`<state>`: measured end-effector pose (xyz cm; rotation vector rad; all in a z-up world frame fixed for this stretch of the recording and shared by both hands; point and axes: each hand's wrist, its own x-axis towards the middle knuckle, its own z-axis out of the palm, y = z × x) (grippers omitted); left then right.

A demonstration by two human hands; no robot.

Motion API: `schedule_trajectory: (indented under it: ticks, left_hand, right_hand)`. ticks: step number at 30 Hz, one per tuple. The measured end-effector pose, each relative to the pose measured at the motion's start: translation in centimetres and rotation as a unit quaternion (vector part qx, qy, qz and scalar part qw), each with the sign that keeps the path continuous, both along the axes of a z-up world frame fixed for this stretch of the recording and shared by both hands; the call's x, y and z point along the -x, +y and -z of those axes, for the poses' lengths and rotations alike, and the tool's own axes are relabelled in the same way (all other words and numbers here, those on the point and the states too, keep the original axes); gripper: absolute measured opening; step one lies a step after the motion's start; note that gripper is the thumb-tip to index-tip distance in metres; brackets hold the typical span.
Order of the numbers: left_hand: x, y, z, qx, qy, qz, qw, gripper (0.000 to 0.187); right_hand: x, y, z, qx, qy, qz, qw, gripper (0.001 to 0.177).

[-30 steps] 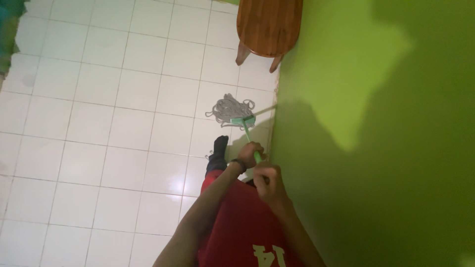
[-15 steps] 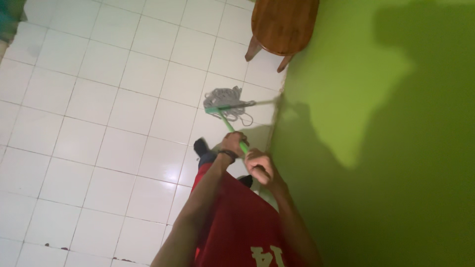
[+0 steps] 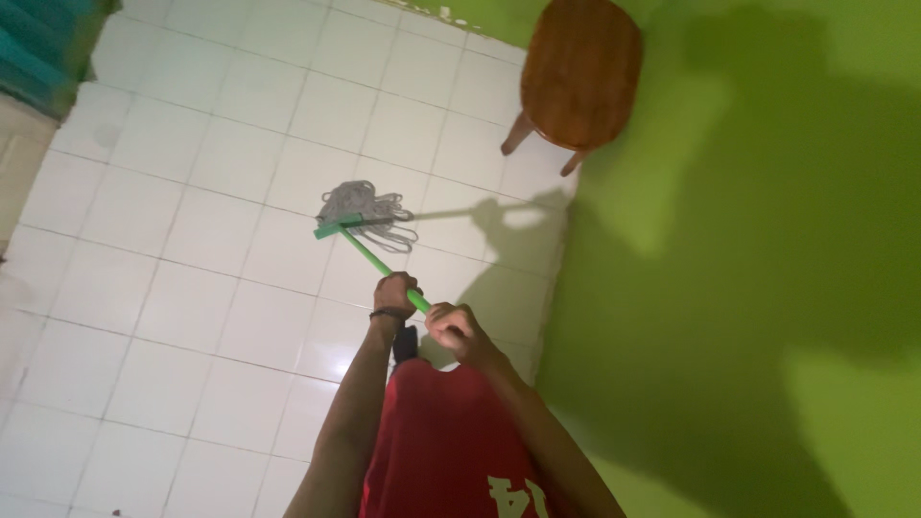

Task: The person mops the tiled floor of a room by moving a mop head across the surface, navigating around a small stool.

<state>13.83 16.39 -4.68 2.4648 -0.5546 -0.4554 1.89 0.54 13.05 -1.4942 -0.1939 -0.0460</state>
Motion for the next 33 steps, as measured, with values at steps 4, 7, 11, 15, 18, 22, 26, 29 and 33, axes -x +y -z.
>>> schedule_trajectory:
  ticks: [4,7,11,15,18,22,26,29,33]
  left_hand:
    - [-4.3,4.1,0.2,-0.007,0.000,0.021,1.000,0.019]
    - [-6.2,5.4,0.1,-0.033,-0.009,0.086,0.996,0.024]
    - [-6.8,4.3,-0.7,0.012,0.008,0.057,0.998,0.026]
    - [-6.6,0.3,-1.9,0.048,0.082,0.042,0.995,0.030]
    - [-5.7,-2.1,-2.7,0.188,0.047,0.060,0.979,0.029]
    - [-5.2,-7.5,-1.7,0.149,0.053,0.175,0.972,0.033]
    - [-3.7,-10.7,0.8,0.193,0.111,0.221,0.950,0.032]
    - [-4.6,-12.0,1.9,0.199,0.104,0.267,0.937,0.028]
    - [-5.1,-12.6,0.4,0.160,0.061,0.289,0.942,0.018]
  right_hand:
    - [-4.0,3.4,0.2,0.061,-0.009,-0.026,0.998,0.016]
    - [-5.4,5.2,0.1,0.029,-0.053,-0.006,0.998,0.024]
    - [-5.9,5.7,-1.1,0.037,-0.023,0.056,0.997,0.008]
    - [-5.9,5.1,-2.1,0.168,0.041,0.114,0.978,0.024]
    - [-5.3,4.1,-3.6,0.175,0.056,0.126,0.975,0.026]
    - [-4.3,2.4,-5.7,0.197,0.175,0.195,0.945,0.017]
    - [-4.9,1.5,-6.8,0.194,0.085,0.257,0.943,0.016]
    - [-6.1,1.7,-6.1,0.229,0.066,0.263,0.935,0.021]
    - [-6.5,-0.2,-7.1,0.214,0.030,0.222,0.951,0.014]
